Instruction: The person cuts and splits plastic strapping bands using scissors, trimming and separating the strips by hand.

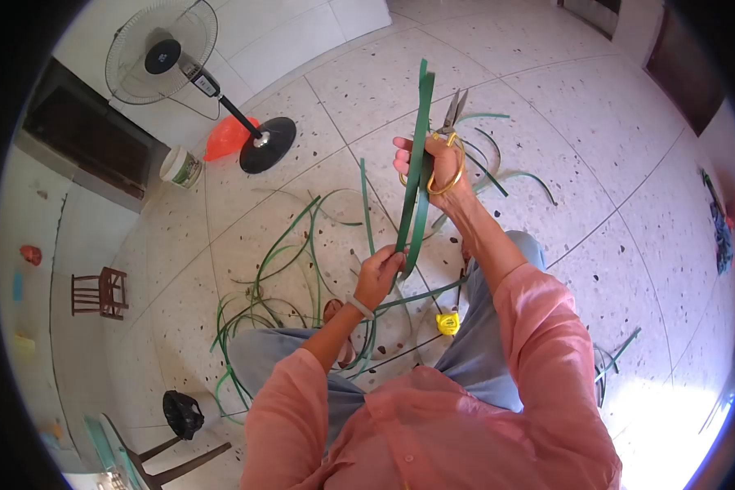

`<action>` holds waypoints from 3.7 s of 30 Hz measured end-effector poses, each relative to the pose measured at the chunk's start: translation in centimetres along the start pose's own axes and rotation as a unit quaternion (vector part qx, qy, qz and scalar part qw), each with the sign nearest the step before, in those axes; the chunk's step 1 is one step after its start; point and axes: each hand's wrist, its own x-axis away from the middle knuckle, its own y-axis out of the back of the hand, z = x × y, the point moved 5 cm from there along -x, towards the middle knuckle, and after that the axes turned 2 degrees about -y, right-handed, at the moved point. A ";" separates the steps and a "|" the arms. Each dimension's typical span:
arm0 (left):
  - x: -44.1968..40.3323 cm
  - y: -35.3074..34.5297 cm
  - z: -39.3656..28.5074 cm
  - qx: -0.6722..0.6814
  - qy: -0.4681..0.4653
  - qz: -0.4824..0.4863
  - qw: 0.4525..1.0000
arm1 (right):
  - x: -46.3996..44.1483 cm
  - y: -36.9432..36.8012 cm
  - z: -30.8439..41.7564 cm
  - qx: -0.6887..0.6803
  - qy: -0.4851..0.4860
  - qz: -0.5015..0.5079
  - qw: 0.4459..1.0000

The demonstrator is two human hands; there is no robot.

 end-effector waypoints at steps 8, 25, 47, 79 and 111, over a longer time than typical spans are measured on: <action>0.0 2.6 -0.7 0.006 0.023 0.154 0.988 | 1.9 -0.5 -4.8 0.087 -0.081 0.064 0.991; -4.7 11.6 -3.9 0.049 0.073 -0.120 0.989 | 5.0 -1.6 -15.6 0.367 -0.055 0.075 0.925; -5.2 12.2 -5.4 0.115 -0.002 -0.265 0.957 | 6.4 -4.8 -14.0 0.317 -0.103 0.119 0.935; -2.1 5.0 -6.8 0.162 0.040 -0.062 0.984 | 1.6 -3.6 -4.6 0.167 0.074 0.098 0.978; -2.0 8.0 -5.6 0.192 0.136 0.020 0.972 | -0.7 -1.1 -7.8 0.187 -0.077 0.015 0.979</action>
